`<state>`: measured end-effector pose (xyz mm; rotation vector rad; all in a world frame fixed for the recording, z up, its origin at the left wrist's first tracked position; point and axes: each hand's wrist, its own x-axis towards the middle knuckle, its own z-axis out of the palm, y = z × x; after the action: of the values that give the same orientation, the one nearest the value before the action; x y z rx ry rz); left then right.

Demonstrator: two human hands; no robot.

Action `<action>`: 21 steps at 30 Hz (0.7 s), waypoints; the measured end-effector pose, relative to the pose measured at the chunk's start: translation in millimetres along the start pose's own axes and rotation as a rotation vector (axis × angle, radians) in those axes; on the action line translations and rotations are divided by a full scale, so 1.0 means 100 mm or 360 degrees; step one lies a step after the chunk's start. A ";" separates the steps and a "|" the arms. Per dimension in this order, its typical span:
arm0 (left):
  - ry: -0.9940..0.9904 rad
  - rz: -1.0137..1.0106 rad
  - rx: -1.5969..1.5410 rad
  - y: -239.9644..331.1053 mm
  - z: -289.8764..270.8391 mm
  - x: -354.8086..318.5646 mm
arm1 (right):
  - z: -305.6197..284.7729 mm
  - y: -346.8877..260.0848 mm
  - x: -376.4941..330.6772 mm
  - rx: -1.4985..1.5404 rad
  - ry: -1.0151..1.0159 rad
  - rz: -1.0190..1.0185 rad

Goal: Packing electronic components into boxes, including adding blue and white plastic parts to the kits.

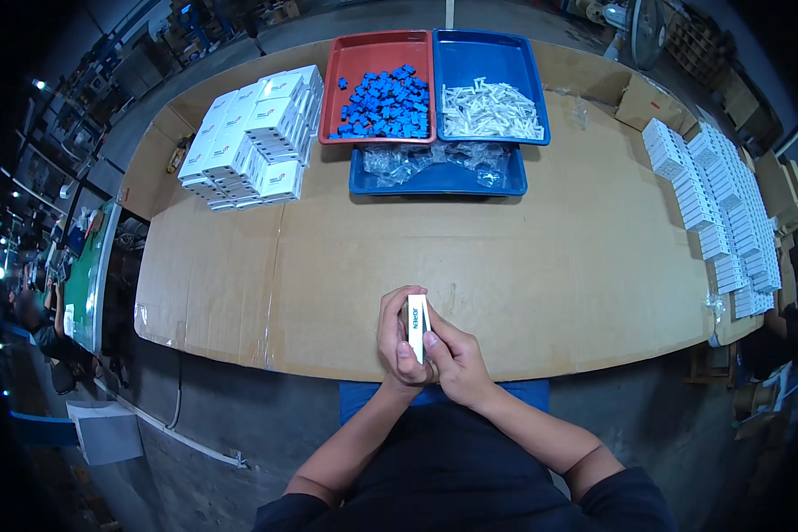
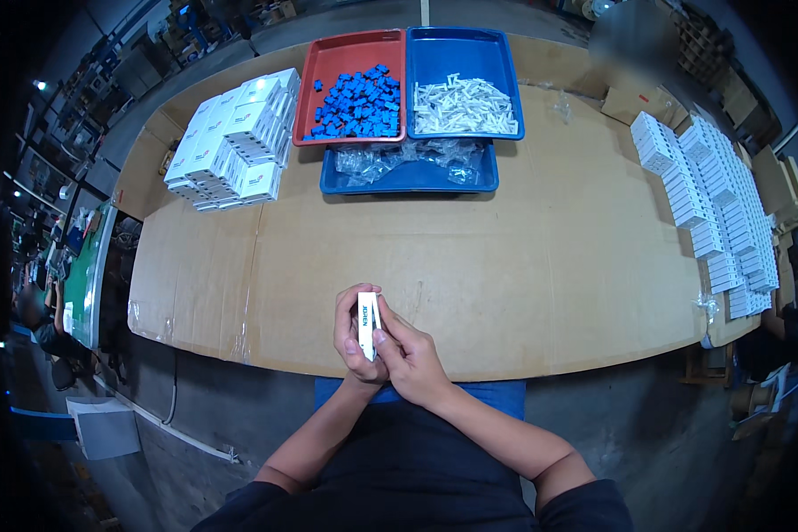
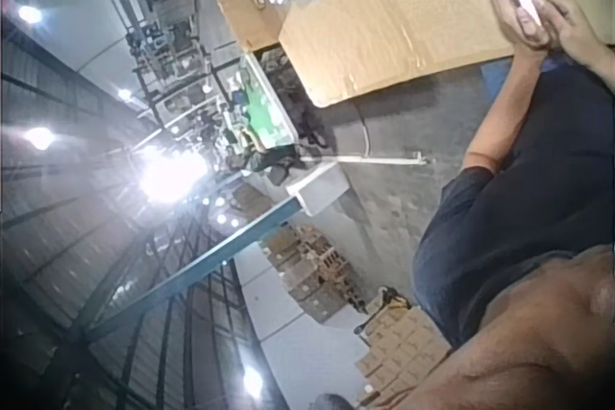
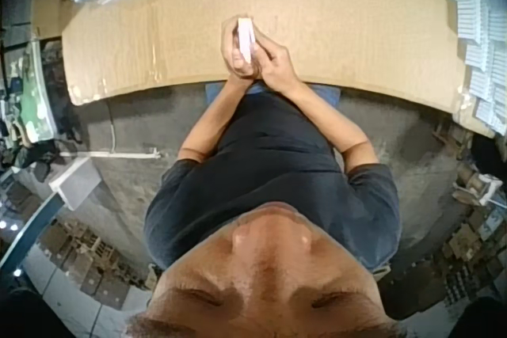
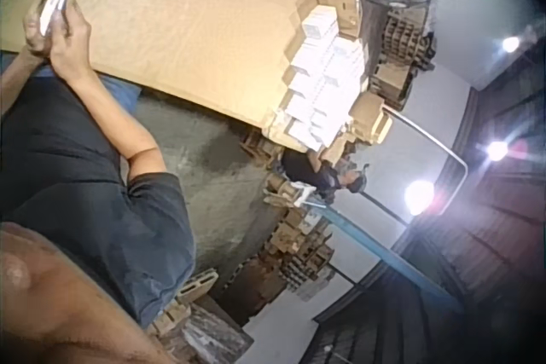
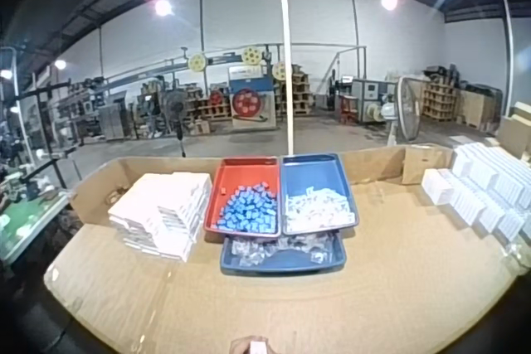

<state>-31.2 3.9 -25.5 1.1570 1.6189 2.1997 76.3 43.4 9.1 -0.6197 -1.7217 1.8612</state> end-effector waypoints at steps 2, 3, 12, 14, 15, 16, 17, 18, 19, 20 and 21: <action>0.0008 -0.0005 -0.0015 0.03 0.00 0.01 | -0.01 0.02 0.01 -0.0075 -0.0011 -0.0070; 0.0014 -0.0009 -0.0032 0.04 0.00 0.01 | -0.01 0.02 0.01 -0.0151 -0.0018 -0.0141; -0.0064 -0.0107 -0.0015 0.08 -0.02 0.00 | -0.04 -0.04 0.02 -0.0167 -0.0025 -0.0129; -0.0154 -0.0096 0.0080 0.10 -0.03 0.07 | -0.07 -0.05 0.07 -0.0133 0.0013 -0.0076; -0.0245 -0.0088 0.0175 0.11 -0.03 0.10 | -0.10 -0.04 0.09 -0.0098 0.0051 -0.0021; -0.0244 -0.0086 0.0177 0.10 -0.04 0.10 | -0.13 0.00 0.11 0.0154 0.0081 0.0019; -0.0309 -0.0083 0.0223 0.08 -0.04 0.10 | -0.18 -0.05 0.12 0.0151 0.0083 0.0019; -0.0373 -0.0081 0.0272 0.07 -0.06 0.10 | -0.26 -0.14 0.12 0.0161 0.0041 0.0163; -0.0437 -0.0079 0.0321 0.04 -0.08 0.09 | -0.31 -0.19 0.12 0.0170 -0.0001 0.0307; -0.0490 -0.0133 0.0255 0.02 -0.11 0.09 | -0.35 -0.14 0.14 0.0077 -0.0045 0.0239; -0.0489 -0.0133 0.0258 0.02 -0.11 0.07 | -0.38 -0.12 0.13 0.0078 -0.0047 0.0239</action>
<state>-43.1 -1.3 -21.9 1.3639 1.6983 1.7637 92.1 81.2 18.3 -0.7229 -1.6831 2.0182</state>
